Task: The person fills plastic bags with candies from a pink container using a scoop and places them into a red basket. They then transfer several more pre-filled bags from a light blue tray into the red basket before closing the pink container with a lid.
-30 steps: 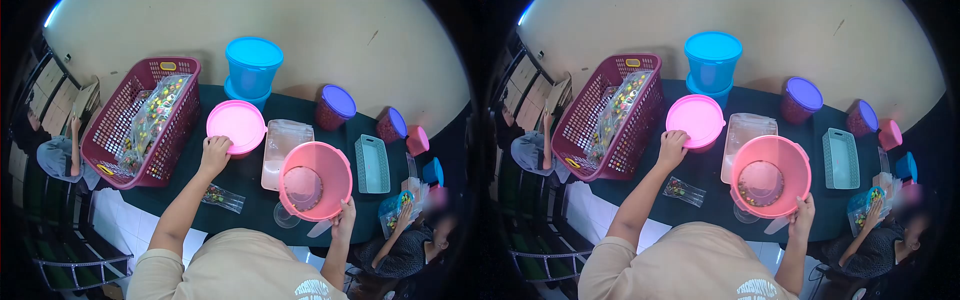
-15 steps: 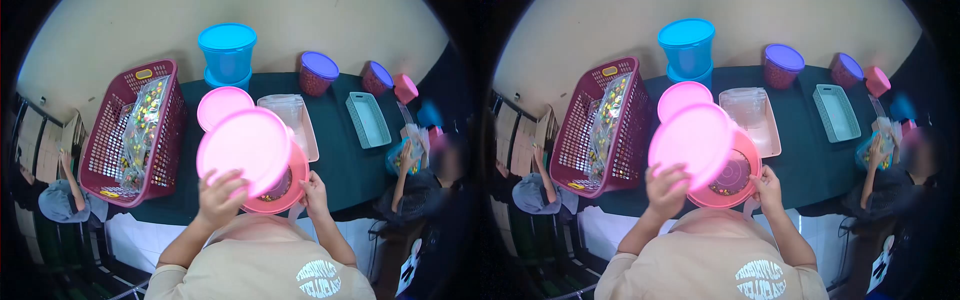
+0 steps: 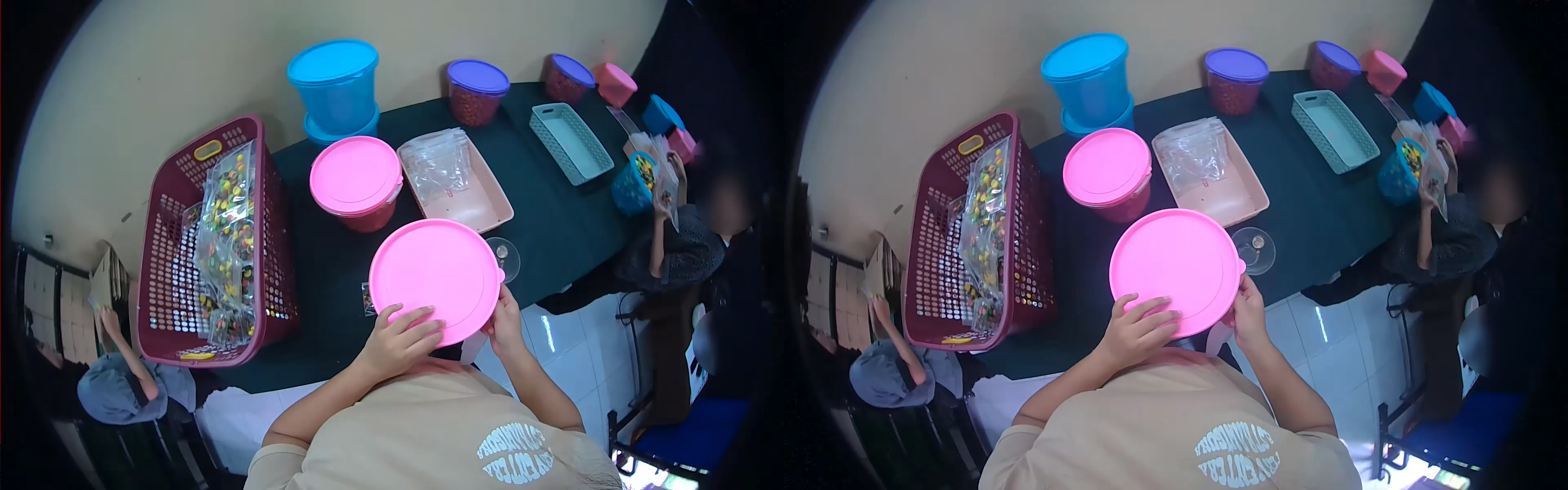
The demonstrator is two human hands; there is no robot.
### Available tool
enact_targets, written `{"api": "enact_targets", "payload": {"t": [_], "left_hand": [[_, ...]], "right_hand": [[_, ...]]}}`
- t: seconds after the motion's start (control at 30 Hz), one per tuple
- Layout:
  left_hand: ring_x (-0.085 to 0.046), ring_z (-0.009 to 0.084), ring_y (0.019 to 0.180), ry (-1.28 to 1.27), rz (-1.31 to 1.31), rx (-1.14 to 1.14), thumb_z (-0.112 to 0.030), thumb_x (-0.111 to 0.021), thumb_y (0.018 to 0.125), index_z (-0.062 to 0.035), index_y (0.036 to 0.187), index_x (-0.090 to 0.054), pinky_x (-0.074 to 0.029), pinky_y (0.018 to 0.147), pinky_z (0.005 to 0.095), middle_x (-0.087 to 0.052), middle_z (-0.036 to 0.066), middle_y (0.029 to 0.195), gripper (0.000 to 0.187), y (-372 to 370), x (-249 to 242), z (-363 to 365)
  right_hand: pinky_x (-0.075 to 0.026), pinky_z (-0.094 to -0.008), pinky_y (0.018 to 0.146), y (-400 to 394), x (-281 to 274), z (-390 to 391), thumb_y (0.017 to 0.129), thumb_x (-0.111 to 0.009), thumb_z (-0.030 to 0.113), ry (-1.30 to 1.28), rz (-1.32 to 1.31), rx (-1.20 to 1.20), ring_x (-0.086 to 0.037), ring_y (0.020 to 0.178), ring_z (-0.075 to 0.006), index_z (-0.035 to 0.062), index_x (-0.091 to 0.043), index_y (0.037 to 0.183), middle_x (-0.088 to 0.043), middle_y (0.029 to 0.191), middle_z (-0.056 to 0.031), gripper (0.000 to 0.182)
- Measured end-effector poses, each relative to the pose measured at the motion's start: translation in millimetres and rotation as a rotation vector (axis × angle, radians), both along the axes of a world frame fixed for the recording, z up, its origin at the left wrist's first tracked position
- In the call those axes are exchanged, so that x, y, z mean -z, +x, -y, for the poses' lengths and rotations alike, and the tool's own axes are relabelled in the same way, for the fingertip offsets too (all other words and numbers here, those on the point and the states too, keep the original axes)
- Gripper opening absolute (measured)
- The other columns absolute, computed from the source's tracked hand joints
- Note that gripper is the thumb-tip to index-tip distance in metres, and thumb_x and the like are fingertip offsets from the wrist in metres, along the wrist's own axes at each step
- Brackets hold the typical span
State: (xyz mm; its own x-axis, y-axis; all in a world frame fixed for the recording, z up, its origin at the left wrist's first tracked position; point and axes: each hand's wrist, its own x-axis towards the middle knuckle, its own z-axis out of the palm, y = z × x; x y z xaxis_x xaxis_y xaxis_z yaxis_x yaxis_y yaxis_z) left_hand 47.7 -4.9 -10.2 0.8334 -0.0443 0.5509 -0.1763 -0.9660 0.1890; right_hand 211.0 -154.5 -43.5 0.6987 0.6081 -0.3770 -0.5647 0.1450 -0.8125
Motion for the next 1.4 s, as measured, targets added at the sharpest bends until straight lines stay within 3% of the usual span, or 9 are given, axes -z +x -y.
{"api": "enact_targets", "payload": {"t": [0.63,0.7,0.77,0.87,0.93,1.07,1.23,1.3,1.4], "left_hand": [[-0.049,0.0251,0.118,-0.311,-0.247,0.166,-0.019,-0.07,0.078,-0.011,0.111,-0.057,-0.034,0.096,0.0439,-0.055,0.007,0.121,0.037,2,27,-10],[-0.046,0.0327,0.115,-0.478,-0.041,-0.266,-0.017,-0.069,0.078,-0.0079,0.121,-0.05,-0.031,0.098,0.0464,-0.049,0.016,0.122,0.048,6,28,-12],[-0.045,0.0325,0.11,-0.476,-0.001,-0.388,-0.016,-0.068,0.079,-0.0057,0.126,-0.045,-0.033,0.097,0.0453,-0.045,0.019,0.12,0.053,23,31,-27],[-0.05,0.0281,0.104,-0.822,-0.025,-0.54,-0.025,-0.066,0.083,-0.0045,0.124,-0.045,-0.041,0.09,0.0391,-0.048,0.016,0.116,0.05,31,72,-57],[-0.052,0.0159,0.094,-1.282,-0.338,-0.472,-0.02,-0.06,0.09,-0.003,0.12,-0.043,-0.046,0.082,0.031,-0.052,0.01,0.107,0.039,28,83,-68],[-0.052,0.0137,0.087,-1.59,-0.265,-0.44,-0.017,-0.059,0.092,-0.0022,0.107,-0.048,-0.045,0.079,0.0278,-0.055,0.007,0.096,0.024,29,73,-60],[-0.052,0.0138,0.087,-1.461,-0.272,-0.454,-0.017,-0.062,0.089,-0.0027,0.112,-0.047,-0.045,0.078,0.027,-0.053,0.008,0.1,0.031,28,77,-64],[-0.053,0.015,0.088,-1.405,-0.294,-0.447,-0.017,-0.063,0.088,-0.003,0.115,-0.046,-0.046,0.078,0.0277,-0.051,0.009,0.104,0.035,31,68,-65],[-0.053,0.0278,0.098,-0.975,-0.267,-0.565,-0.017,-0.068,0.082,-0.0044,0.129,-0.04,-0.045,0.085,0.0356,-0.042,0.016,0.121,0.057,27,51,-58]], "right_hand": [[-0.028,-0.0205,0.035,-8,35,24,0.096,-0.048,0.03,-0.039,-0.085,0.03,-0.038,0.037,-0.0068,0.0108,-0.047,0.093,-0.053,0.063,-0.0011,0.02],[-0.028,-0.0206,0.035,-4,34,24,0.095,-0.051,0.03,-0.235,0.047,-0.09,-0.04,0.038,-0.006,0.0109,-0.046,0.092,-0.052,0.061,0.0001,0.02],[-0.028,-0.0207,0.035,-3,37,24,0.095,-0.052,0.03,-0.236,0.051,-0.094,-0.04,0.038,-0.0056,0.0113,-0.045,0.09,-0.051,0.059,0.0007,0.02],[-0.027,-0.0209,0.034,-1,41,25,0.094,-0.053,0.029,-0.237,0.064,-0.11,-0.041,0.037,-0.0052,0.0121,-0.043,0.087,-0.049,0.057,0.0017,0.021],[-0.027,-0.021,0.034,1,39,23,0.094,-0.053,0.028,-0.237,0.069,-0.114,-0.04,0.037,-0.0053,0.0125,-0.042,0.086,-0.048,0.057,0.0019,0.021],[-0.026,-0.0222,0.032,4,34,21,0.094,-0.054,0.027,-0.256,0.031,-0.136,-0.038,0.037,-0.0058,0.0123,-0.041,0.085,-0.046,0.056,0.0025,0.022],[-0.027,-0.023,0.036,1,32,15,0.092,-0.057,0.027,-0.401,0.206,-0.106,-0.038,0.039,-0.0072,0.0086,-0.047,0.085,-0.047,0.057,0.0018,0.022],[-0.036,-0.0278,0.044,10,46,21,0.089,-0.06,0.029,-0.458,0.369,-0.089,-0.046,0.047,-0.0122,0.0054,-0.049,0.084,-0.05,0.06,-0.0017,0.026],[-0.044,-0.0356,0.061,23,26,26,0.087,-0.062,0.031,-0.696,0.702,-0.026,-0.053,0.065,-0.0178,0.0042,-0.048,0.085,-0.052,0.066,-0.008,0.03]]}}
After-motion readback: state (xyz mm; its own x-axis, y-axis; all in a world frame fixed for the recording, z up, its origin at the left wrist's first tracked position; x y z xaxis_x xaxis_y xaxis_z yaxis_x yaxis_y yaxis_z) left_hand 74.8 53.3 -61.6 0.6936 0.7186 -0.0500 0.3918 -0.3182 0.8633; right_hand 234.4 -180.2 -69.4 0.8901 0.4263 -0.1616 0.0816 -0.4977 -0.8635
